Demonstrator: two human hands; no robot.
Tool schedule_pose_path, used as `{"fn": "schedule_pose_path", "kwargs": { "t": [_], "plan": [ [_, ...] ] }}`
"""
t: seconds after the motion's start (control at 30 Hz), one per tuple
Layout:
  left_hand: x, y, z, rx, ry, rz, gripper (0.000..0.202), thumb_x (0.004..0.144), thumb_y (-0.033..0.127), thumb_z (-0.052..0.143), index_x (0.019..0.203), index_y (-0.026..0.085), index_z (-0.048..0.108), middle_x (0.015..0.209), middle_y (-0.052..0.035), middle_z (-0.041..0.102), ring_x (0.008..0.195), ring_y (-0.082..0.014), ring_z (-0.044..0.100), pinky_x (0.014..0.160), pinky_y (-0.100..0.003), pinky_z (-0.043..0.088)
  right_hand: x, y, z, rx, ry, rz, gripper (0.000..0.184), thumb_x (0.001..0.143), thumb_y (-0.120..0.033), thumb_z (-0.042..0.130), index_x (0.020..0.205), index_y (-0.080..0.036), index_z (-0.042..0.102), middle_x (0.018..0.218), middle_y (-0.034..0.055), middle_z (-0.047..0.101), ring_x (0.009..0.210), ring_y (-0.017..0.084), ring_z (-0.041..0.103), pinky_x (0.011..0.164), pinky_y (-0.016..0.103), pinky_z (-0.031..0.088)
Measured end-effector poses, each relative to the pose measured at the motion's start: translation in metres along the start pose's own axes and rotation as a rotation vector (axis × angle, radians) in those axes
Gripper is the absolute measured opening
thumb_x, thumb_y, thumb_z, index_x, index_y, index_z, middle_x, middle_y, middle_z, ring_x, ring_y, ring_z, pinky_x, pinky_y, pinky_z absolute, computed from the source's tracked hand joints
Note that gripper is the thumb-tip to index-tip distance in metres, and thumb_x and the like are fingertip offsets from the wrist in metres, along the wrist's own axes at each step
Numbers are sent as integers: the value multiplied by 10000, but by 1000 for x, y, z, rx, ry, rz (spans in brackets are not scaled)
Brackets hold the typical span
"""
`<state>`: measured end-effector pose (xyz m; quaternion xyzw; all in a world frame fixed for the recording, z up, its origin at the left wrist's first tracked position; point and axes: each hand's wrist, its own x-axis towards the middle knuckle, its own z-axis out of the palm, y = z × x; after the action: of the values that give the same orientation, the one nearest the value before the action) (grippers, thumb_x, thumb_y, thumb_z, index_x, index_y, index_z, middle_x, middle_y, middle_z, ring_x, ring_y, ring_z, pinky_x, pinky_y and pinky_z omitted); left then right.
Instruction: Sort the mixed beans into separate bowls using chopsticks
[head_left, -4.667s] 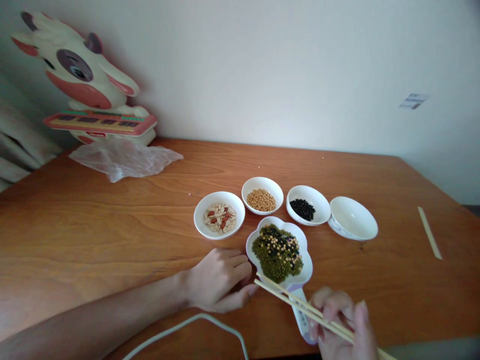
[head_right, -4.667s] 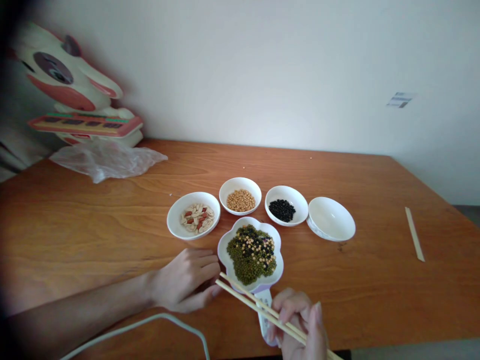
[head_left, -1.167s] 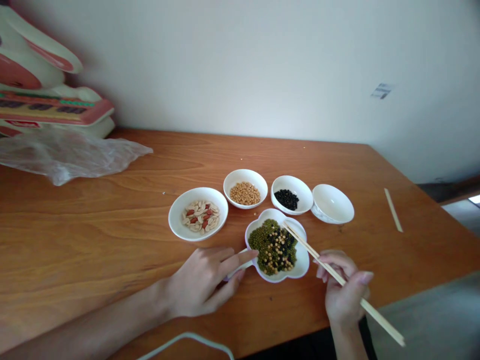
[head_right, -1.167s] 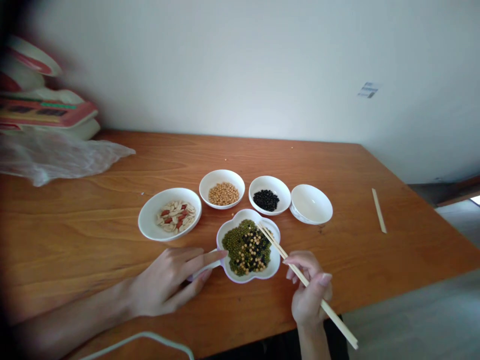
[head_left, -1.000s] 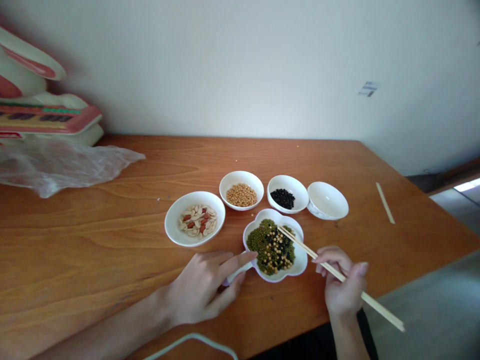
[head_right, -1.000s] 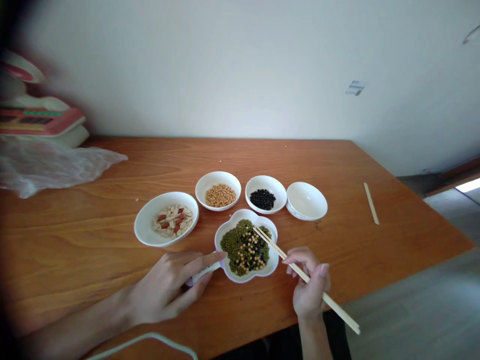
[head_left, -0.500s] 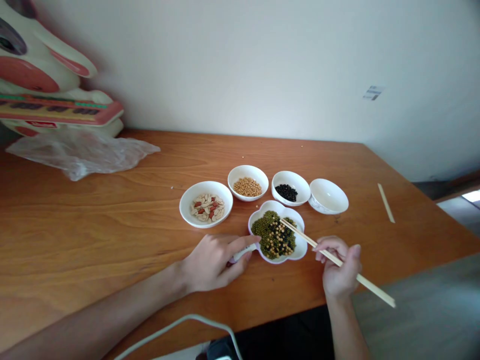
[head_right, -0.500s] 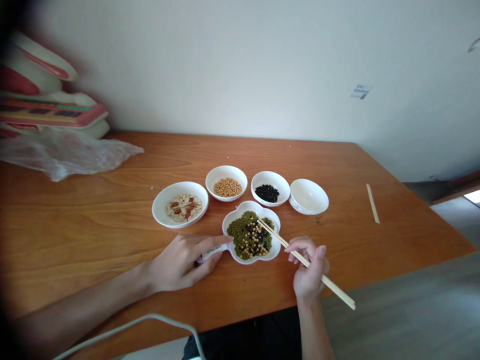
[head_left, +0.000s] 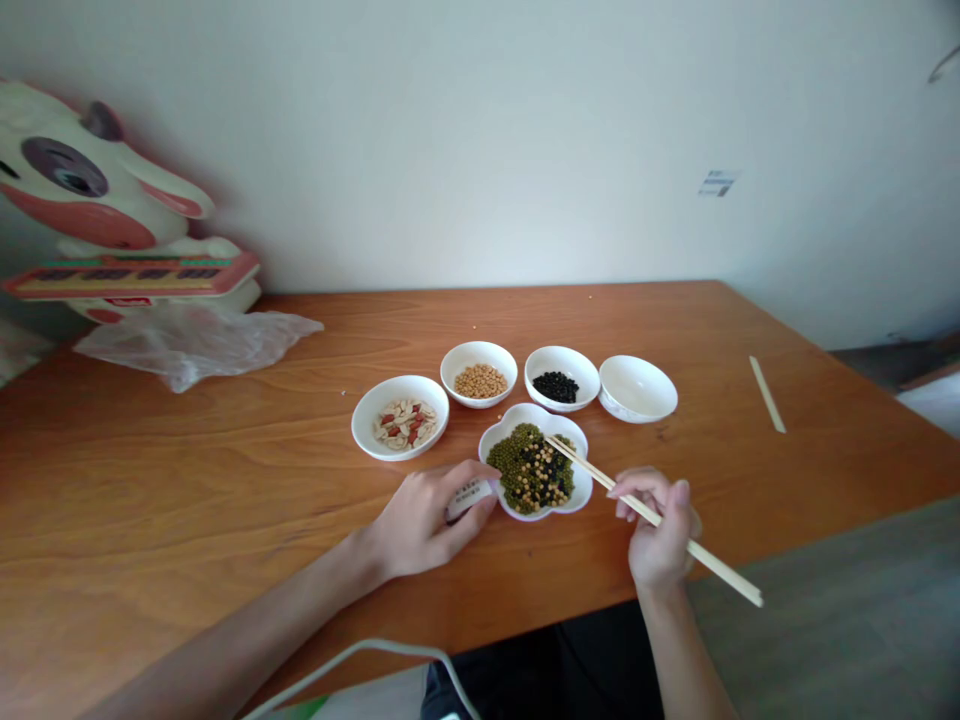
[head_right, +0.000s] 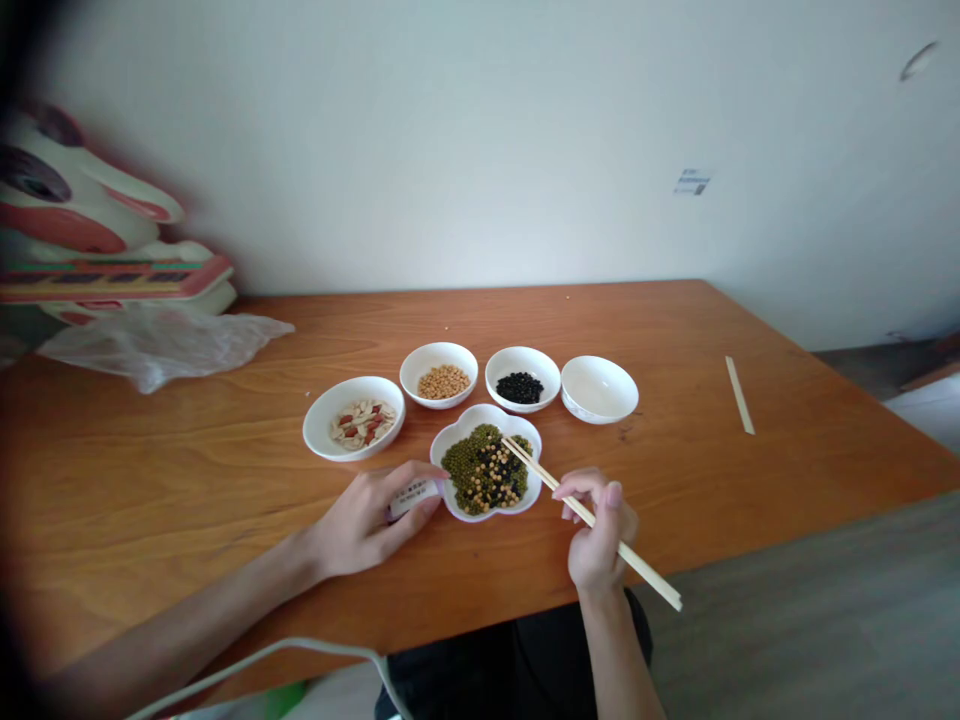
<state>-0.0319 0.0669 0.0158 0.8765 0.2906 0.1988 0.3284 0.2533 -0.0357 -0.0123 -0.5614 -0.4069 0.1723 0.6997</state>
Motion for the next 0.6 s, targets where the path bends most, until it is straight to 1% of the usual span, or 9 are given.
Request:
{"fn": "schedule_pose_path", "kwargs": {
  "t": [0.03, 0.1, 0.17, 0.33, 0.47, 0.6],
  "plan": [
    [2, 2, 0, -27, -12, -49, 273, 1084, 380, 539, 1306, 241, 617, 986, -16, 771, 734, -156, 703, 686, -261, 531, 0, 0, 0, 5, 9, 0, 694, 1082, -615, 365, 678, -196, 743, 711, 44, 701, 526, 121, 544, 485, 278, 384],
    [7, 5, 0, -70, -36, -101, 254, 1090, 400, 529, 1264, 238, 617, 886, 7, 746, 656, -145, 658, 630, -248, 498, -1, -1, 0, 16, 24, 0, 684, 1089, -595, 359, 688, -197, 745, 718, 42, 701, 531, 120, 546, 490, 278, 388],
    [9, 6, -1, -100, -55, -101, 257, 1088, 390, 530, 1278, 233, 604, 872, 10, 736, 633, -138, 636, 602, -236, 480, -2, -2, 0, 29, 36, -1, 673, 1089, -580, 368, 682, -196, 743, 710, 40, 694, 529, 118, 543, 484, 276, 383],
    [5, 2, -1, -70, -73, -32, 345, 1055, 333, 581, 1384, 229, 564, 927, -5, 758, 632, -130, 654, 596, -224, 494, -3, -5, -1, 60, 50, 7, 675, 1091, -564, 368, 668, -194, 743, 694, 38, 694, 521, 112, 540, 482, 271, 380],
    [2, 1, 1, -18, -37, -15, 349, 1041, 312, 603, 1379, 229, 575, 1053, -37, 786, 743, -147, 726, 644, -227, 538, -2, -4, -1, 78, 21, 20, 660, 1083, -567, 406, 667, -192, 755, 685, 41, 699, 531, 115, 554, 492, 267, 404],
    [0, 0, -1, 11, -36, 31, 401, 1021, 285, 611, 1417, 244, 557, 1096, -42, 783, 792, -154, 739, 674, -240, 557, -2, -5, -2, 95, -2, 28, 643, 1073, -576, 436, 675, -195, 767, 696, 42, 707, 531, 117, 556, 487, 265, 412]
  ]
}}
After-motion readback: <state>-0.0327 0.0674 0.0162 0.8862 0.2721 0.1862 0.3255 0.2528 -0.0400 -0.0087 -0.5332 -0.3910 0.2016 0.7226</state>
